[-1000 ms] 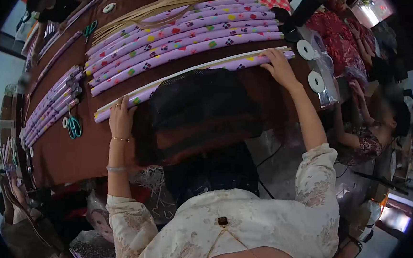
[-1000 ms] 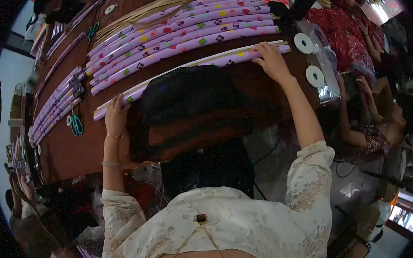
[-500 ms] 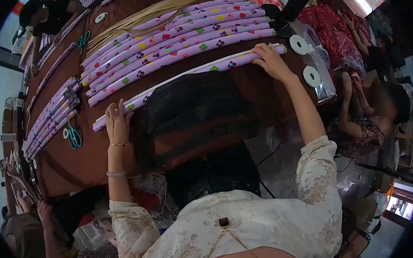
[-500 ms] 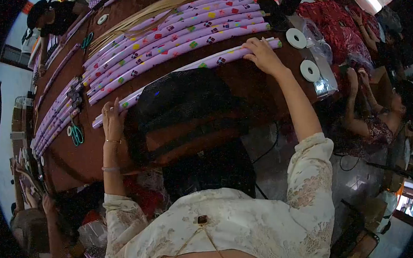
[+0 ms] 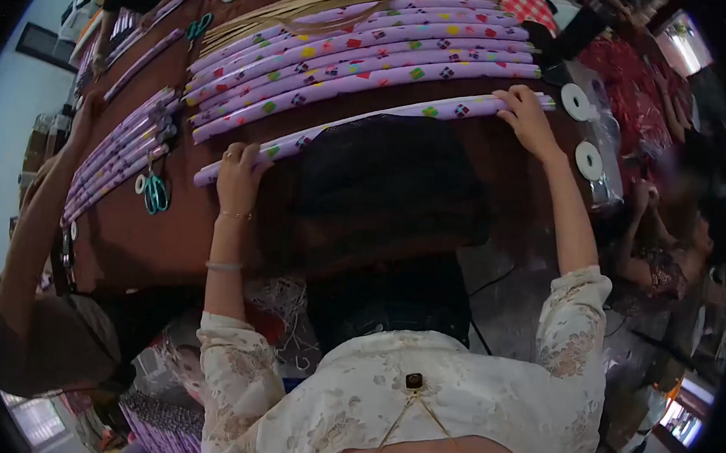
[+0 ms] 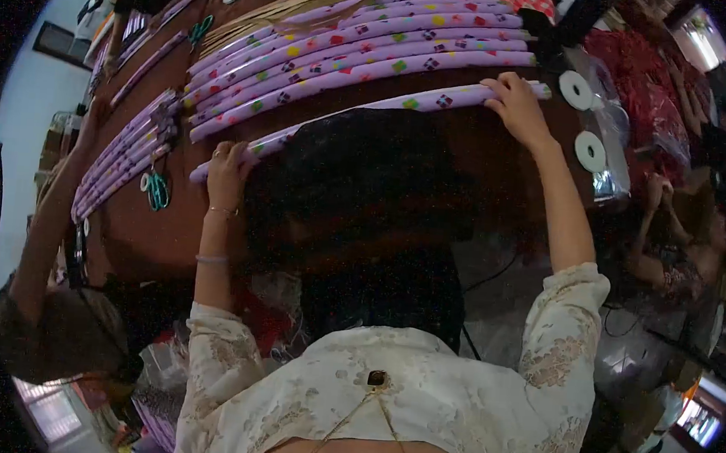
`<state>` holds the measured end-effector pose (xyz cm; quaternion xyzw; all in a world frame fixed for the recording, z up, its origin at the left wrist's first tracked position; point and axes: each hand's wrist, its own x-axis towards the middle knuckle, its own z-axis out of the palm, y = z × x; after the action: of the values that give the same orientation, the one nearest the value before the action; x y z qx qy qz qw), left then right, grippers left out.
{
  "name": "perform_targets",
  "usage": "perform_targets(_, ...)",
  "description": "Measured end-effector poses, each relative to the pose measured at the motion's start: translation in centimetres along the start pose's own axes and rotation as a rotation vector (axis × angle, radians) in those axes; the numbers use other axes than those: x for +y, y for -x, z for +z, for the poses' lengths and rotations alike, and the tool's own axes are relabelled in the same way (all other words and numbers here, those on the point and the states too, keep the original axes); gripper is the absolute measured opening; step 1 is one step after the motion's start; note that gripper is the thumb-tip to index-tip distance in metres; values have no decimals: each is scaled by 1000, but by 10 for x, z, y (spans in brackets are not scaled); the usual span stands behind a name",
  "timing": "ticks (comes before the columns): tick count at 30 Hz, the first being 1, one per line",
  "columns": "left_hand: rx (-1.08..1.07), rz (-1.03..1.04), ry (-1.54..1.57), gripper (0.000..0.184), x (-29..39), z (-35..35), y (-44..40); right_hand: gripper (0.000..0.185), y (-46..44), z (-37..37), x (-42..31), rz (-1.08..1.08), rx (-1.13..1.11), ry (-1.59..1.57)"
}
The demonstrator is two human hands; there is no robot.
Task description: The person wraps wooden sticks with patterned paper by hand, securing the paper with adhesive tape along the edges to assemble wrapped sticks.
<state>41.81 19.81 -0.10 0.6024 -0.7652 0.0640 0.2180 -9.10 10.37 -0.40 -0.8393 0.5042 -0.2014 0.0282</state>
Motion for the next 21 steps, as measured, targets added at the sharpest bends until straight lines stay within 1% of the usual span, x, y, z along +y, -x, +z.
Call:
perform_targets(1, 13, 5, -13, 39, -1, 2, 2, 32, 0, 2, 2, -29, 21, 8)
perform_targets(3, 44, 24, -12, 36, 1, -1, 0, 32, 0, 1, 2, 20, -25, -5)
perform_targets(5, 21, 20, -108, 36, -1, 1, 2, 32, 3, 4, 2, -26, 39, 7)
perform_targets(9, -6, -26, -112, 37, 0, -2, -1, 31, 3, 0, -5, -3, 16, -13)
perform_targets(10, -7, -23, -107, 37, 1, -3, -3, 31, 3, 1, -3, -17, -1, 41)
perform_targets(11, 0, -40, -124, 37, 1, -5, -4, 31, 6, 3, -3, -39, 2, 31)
perform_targets(13, -80, 6, -135, 38, 0, -9, -8, 33, 11, 5, -7, 12, 68, 160)
perform_targets(14, -124, 10, -146, 41, -1, -10, -10, 33, 11, 7, -4, -5, 75, 153)
perform_targets(15, -117, -1, -157, 41, -1, -13, -14, 34, 11, 10, -4, -26, 132, 235)
perform_targets(16, -162, -6, -131, 41, -1, -17, -18, 35, 11, 12, -5, -43, 187, 317)
perform_targets(17, -208, -11, -102, 42, -2, -19, -22, 37, 11, 11, -3, -26, 176, 291)
perform_targets(18, -171, 20, -160, 44, -3, -19, -26, 37, 10, 9, -4, -36, 175, 288)
perform_targets(19, -171, 11, -160, 44, -4, -19, -28, 39, 10, 7, -4, -12, 116, 296)
perform_targets(20, -225, -16, -128, 47, -5, -20, -30, 41, 10, 6, -2, 12, 61, 304)
perform_targets(21, -278, -41, -96, 49, -4, -22, -33, 41, 9, 6, 0, 6, 63, 303)
